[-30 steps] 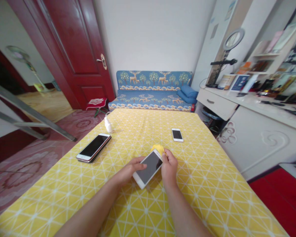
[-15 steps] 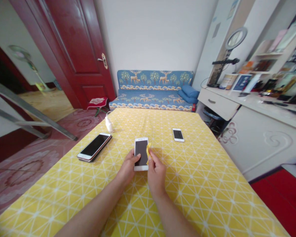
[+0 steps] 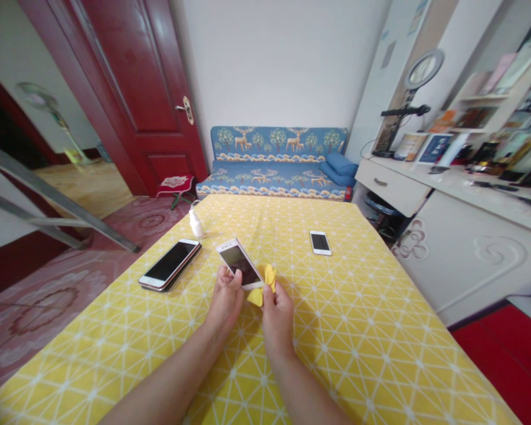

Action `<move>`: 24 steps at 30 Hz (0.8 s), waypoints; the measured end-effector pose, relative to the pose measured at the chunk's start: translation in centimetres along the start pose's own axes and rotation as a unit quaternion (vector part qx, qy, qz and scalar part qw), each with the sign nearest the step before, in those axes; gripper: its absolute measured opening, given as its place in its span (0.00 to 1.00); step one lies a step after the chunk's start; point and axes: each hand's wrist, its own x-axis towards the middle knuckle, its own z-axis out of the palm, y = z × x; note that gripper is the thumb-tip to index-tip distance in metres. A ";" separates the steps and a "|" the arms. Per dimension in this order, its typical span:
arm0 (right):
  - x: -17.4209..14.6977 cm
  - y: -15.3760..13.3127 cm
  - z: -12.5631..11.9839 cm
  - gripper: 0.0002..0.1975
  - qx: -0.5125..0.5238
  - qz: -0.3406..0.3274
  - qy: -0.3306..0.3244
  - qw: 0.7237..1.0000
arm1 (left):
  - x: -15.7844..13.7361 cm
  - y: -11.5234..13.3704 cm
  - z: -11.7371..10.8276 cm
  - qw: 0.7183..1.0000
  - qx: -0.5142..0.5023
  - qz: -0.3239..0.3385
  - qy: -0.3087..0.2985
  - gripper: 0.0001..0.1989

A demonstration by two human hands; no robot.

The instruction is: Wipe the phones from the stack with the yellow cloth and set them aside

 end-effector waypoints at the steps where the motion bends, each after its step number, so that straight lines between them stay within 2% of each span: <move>1: 0.0 0.0 0.0 0.18 -0.001 -0.001 0.006 1.000 | -0.1 0.0 0.2 1.000 -0.010 -0.005 -0.011 0.13; 6: -0.5 -0.5 0.0 0.17 -0.073 -0.088 0.009 0.993 | -0.5 -0.2 0.5 0.997 -0.059 -0.033 -0.032 0.12; 10: -1.1 0.2 0.6 0.18 -0.127 -0.201 -0.065 0.969 | -0.7 0.4 0.4 0.994 -0.073 -0.079 0.011 0.11; 13: -0.7 1.1 0.8 0.20 -0.157 -0.279 -0.114 0.941 | -0.5 0.9 0.4 0.981 -0.098 -0.155 0.063 0.21; 15: -0.1 1.6 0.6 0.20 -0.180 -0.301 -0.117 0.929 | -0.3 1.0 0.3 0.974 -0.119 -0.179 0.069 0.27; 19: 0.8 2.0 0.2 0.21 -0.237 -0.309 -0.101 0.916 | 0.0 0.8 0.1 0.971 -0.132 -0.197 0.031 0.26; 24: 0.2 1.5 0.5 0.23 -0.279 -0.362 -0.151 0.876 | -0.3 0.5 -0.4 0.958 -0.064 -0.279 -0.031 0.31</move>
